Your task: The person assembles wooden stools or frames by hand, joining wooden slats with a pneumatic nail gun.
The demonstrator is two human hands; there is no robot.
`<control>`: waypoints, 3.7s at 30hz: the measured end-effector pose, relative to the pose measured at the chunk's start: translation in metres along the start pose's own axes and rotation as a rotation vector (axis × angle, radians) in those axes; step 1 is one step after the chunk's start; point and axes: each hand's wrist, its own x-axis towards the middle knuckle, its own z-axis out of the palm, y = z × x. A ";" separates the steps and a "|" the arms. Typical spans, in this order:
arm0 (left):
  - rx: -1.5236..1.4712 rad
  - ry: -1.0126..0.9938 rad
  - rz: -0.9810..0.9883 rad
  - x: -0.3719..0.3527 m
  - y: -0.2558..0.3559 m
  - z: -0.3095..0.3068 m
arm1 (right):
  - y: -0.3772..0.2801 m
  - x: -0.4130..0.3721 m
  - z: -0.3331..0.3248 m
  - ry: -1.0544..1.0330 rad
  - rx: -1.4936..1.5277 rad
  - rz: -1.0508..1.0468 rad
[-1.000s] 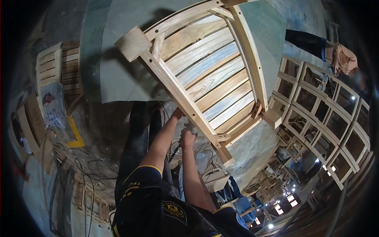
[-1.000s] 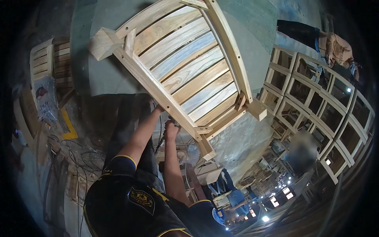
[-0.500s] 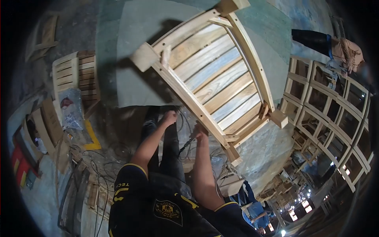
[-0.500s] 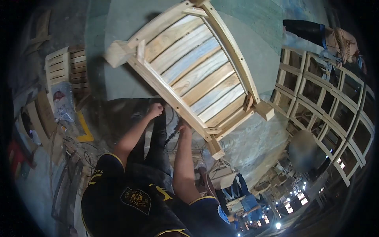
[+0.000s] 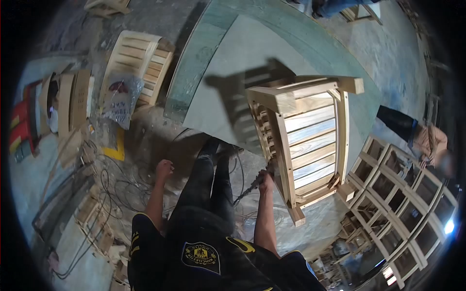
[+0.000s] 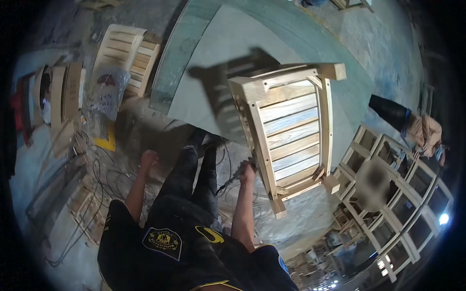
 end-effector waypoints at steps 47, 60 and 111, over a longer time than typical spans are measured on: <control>-0.281 -0.650 -0.140 -0.172 0.213 0.211 | -0.473 -0.327 -0.169 0.122 -1.795 -1.599; -0.610 -0.282 0.667 -0.274 0.428 0.233 | -0.265 0.131 -0.291 0.172 -0.686 -1.199; 0.117 0.486 1.334 -0.260 0.522 0.357 | -0.429 -0.067 -0.209 0.582 -0.773 -0.621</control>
